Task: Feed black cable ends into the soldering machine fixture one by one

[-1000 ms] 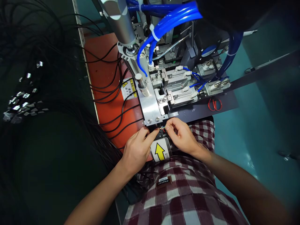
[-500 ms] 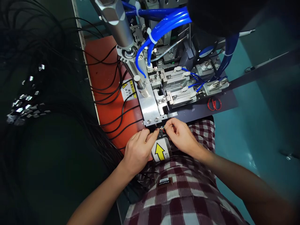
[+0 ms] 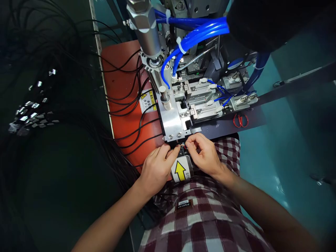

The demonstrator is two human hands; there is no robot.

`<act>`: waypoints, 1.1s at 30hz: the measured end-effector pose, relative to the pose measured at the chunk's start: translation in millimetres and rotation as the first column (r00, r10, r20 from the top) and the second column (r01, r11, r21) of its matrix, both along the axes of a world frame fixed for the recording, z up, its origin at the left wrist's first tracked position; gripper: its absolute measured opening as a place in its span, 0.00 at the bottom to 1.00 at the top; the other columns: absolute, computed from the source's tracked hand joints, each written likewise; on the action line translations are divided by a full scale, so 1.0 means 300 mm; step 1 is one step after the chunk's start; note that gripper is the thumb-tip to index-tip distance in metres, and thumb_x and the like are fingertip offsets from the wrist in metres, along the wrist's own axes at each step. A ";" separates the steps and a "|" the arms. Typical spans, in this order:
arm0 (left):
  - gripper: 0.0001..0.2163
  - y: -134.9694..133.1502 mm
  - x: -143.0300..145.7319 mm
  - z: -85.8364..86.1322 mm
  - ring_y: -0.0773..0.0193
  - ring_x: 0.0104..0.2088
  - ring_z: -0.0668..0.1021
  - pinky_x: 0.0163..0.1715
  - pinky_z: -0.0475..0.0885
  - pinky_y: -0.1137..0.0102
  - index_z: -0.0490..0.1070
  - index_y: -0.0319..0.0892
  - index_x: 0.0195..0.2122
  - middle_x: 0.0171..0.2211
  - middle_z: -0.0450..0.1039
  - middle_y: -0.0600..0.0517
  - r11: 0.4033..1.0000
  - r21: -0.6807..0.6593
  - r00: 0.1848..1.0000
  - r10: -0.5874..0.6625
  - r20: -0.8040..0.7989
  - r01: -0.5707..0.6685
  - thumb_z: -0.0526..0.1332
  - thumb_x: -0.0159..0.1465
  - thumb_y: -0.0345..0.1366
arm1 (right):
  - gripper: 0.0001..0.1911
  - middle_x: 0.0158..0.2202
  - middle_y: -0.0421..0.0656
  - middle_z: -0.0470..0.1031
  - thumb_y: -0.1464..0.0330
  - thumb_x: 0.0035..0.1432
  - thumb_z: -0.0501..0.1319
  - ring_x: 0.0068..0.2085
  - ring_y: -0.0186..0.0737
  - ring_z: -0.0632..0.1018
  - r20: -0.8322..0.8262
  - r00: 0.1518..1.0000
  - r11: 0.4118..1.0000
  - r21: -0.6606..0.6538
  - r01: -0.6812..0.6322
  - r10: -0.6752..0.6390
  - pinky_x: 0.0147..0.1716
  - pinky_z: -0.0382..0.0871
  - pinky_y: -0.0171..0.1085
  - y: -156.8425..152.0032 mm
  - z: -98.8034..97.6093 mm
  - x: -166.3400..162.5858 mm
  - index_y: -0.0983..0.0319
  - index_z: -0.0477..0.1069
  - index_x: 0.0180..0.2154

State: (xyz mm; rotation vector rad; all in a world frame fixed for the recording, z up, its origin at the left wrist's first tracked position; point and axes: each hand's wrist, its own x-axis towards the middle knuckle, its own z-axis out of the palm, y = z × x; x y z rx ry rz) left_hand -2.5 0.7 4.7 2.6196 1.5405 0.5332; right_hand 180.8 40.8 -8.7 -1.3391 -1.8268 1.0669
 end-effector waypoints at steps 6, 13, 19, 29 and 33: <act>0.13 0.002 0.001 0.002 0.62 0.28 0.71 0.26 0.68 0.70 0.71 0.35 0.49 0.30 0.68 0.48 1.000 0.004 1.000 -0.005 0.007 0.005 0.51 0.67 0.27 | 0.05 0.30 0.41 0.68 0.72 0.62 0.55 0.30 0.36 0.70 -0.011 1.000 1.000 -0.006 -0.001 0.001 0.32 0.64 0.36 -0.005 -0.006 0.000 0.61 0.66 0.32; 0.14 0.001 -0.002 0.000 0.62 0.29 0.71 0.27 0.68 0.70 0.71 0.35 0.49 0.31 0.68 0.48 1.000 -0.002 1.000 -0.006 0.005 0.006 0.51 0.66 0.26 | 0.08 0.24 0.38 0.67 0.67 0.63 0.55 0.23 0.32 0.66 -0.006 0.998 0.957 -0.283 0.061 -0.065 0.22 0.59 0.33 0.001 -0.016 -0.003 0.62 0.67 0.31; 0.14 0.001 0.000 -0.001 0.63 0.29 0.71 0.27 0.68 0.71 0.71 0.36 0.49 0.31 0.68 0.48 1.000 -0.007 1.000 0.000 0.010 0.000 0.51 0.67 0.26 | 0.08 0.29 0.40 0.72 0.66 0.63 0.56 0.27 0.34 0.69 0.133 0.991 0.981 -0.184 0.054 -0.029 0.24 0.59 0.33 0.013 0.027 -0.004 0.62 0.71 0.35; 0.14 0.002 -0.002 -0.001 0.63 0.29 0.72 0.27 0.69 0.70 0.71 0.35 0.49 0.31 0.69 0.47 1.000 -0.010 1.000 0.000 0.005 0.000 0.50 0.67 0.26 | 0.07 0.19 0.34 0.58 0.66 0.59 0.59 0.22 0.31 0.61 -0.093 0.986 0.971 -0.209 0.119 -0.141 0.21 0.56 0.32 -0.010 -0.041 -0.057 0.61 0.67 0.29; 0.14 0.001 -0.002 -0.004 0.63 0.29 0.72 0.27 0.69 0.71 0.71 0.36 0.50 0.31 0.69 0.48 1.000 -0.026 1.000 0.000 0.010 0.000 0.51 0.67 0.26 | 0.07 0.21 0.35 0.59 0.66 0.59 0.59 0.22 0.31 0.61 -0.145 0.971 0.970 -0.181 0.165 -0.193 0.21 0.56 0.32 -0.016 -0.054 -0.037 0.61 0.67 0.30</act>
